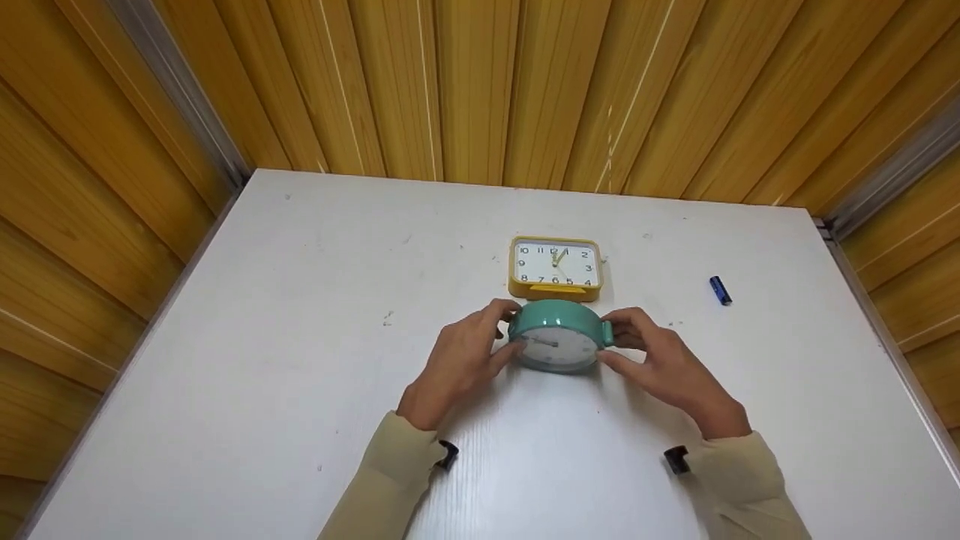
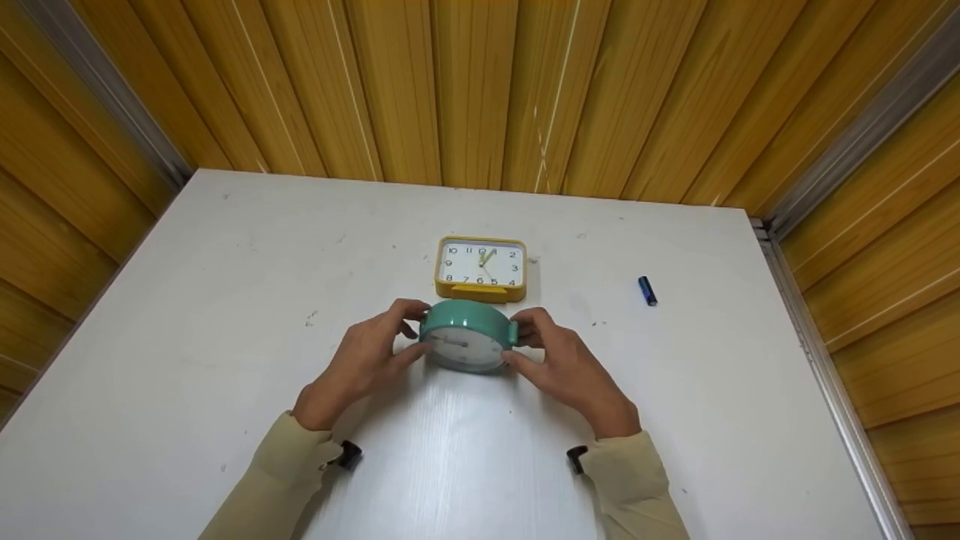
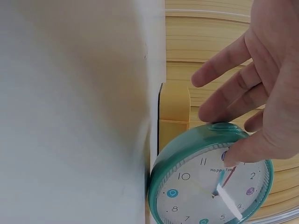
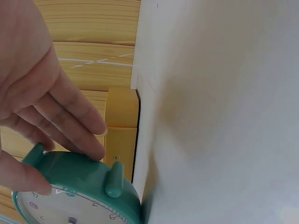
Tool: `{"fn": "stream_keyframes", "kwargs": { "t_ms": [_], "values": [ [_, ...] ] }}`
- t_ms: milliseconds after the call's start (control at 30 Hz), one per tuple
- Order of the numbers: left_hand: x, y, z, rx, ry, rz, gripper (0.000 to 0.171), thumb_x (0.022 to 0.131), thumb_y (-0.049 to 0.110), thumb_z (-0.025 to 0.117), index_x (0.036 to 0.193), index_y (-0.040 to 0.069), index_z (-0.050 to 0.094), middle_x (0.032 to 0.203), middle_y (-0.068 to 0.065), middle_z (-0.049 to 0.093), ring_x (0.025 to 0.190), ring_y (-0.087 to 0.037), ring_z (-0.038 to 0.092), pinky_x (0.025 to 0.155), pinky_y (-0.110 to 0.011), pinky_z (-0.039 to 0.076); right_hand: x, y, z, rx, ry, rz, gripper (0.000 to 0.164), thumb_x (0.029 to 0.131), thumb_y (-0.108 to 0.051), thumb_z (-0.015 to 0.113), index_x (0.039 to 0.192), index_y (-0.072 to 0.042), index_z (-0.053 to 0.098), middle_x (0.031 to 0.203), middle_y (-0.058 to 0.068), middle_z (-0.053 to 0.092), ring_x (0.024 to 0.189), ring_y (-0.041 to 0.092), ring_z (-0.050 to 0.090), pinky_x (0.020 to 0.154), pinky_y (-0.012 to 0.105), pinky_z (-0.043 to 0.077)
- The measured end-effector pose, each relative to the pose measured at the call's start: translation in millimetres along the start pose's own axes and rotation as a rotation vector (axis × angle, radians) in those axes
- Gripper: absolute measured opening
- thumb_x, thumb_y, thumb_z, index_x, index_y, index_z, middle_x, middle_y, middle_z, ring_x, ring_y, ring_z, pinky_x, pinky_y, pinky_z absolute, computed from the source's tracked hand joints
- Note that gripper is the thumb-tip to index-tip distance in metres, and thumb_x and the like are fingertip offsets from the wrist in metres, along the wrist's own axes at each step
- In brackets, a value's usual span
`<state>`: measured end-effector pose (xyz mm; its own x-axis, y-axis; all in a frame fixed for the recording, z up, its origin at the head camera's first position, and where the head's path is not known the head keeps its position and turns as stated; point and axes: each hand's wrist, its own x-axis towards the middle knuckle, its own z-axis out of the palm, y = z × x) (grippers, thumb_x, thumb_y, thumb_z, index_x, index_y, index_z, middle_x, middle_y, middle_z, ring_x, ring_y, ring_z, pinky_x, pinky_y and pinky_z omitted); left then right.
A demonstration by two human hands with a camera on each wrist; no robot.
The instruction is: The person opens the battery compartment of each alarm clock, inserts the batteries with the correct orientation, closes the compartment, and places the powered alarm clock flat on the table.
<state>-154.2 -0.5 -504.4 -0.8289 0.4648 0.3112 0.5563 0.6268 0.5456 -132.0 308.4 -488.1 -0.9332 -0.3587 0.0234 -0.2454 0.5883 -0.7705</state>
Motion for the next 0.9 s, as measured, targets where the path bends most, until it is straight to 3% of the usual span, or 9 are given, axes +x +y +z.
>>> {"fn": "stream_keyframes", "kwargs": {
  "t_ms": [167,300,533,700,767,900],
  "values": [
    [-1.0,-0.3,-0.5,0.008,0.008,0.009,0.047,0.101,0.022,0.077,0.140,0.011,0.053,0.123,-0.006,0.073,0.102,-0.022,0.071,0.085,-0.037,0.058,-0.4,-0.3,-2.1,0.004,0.022,-0.062,0.035,0.105,-0.011,0.069,0.136,-0.005,0.055,0.127,0.008,0.072,0.113,0.024,0.072,0.105,0.048,0.051],
    [-1.0,0.1,0.2,0.022,0.018,0.031,0.048,0.102,0.022,0.076,0.142,0.009,0.053,0.124,-0.007,0.073,0.105,-0.023,0.071,0.086,-0.037,0.058,-1.0,0.2,-1.9,-0.002,0.025,-0.050,0.032,0.107,-0.014,0.065,0.136,-0.003,0.056,0.128,0.011,0.072,0.116,0.028,0.072,0.106,0.050,0.050],
    [-1.7,2.5,1.1,0.012,-0.086,-0.032,0.075,0.094,0.026,0.085,0.156,0.014,0.044,0.135,-0.006,0.069,0.107,-0.020,0.069,0.092,-0.037,0.056,0.7,4.2,0.4,0.016,0.025,0.034,0.030,0.110,-0.018,0.061,0.134,-0.001,0.058,0.127,0.017,0.073,0.120,0.033,0.070,0.103,0.049,0.051],
    [-2.3,2.0,5.9,0.003,-0.181,-0.073,0.102,0.082,0.026,0.096,0.163,0.010,0.036,0.151,-0.007,0.059,0.133,-0.022,0.059,0.112,-0.039,0.046,2.8,5.6,2.7,-0.009,0.059,0.066,0.033,0.112,-0.024,0.057,0.135,-0.002,0.061,0.126,0.012,0.074,0.120,0.030,0.070,0.103,0.049,0.052],
    [-2.6,1.2,8.8,0.016,-0.191,-0.089,0.104,0.080,0.028,0.097,0.163,0.009,0.037,0.152,-0.008,0.058,0.138,-0.023,0.056,0.114,-0.040,0.044,2.9,4.6,4.0,-0.036,0.078,0.060,0.034,0.112,-0.026,0.057,0.137,-0.003,0.062,0.126,0.010,0.074,0.121,0.029,0.070,0.103,0.049,0.052],
    [-2.1,0.1,11.2,0.057,-0.179,-0.112,0.099,0.080,0.034,0.096,0.159,0.009,0.042,0.146,-0.009,0.063,0.131,-0.024,0.062,0.110,-0.041,0.048,3.7,2.4,6.0,-0.095,0.114,0.009,0.033,0.112,-0.023,0.059,0.139,-0.004,0.064,0.126,0.007,0.074,0.119,0.027,0.070,0.102,0.049,0.053]
  ]
}}
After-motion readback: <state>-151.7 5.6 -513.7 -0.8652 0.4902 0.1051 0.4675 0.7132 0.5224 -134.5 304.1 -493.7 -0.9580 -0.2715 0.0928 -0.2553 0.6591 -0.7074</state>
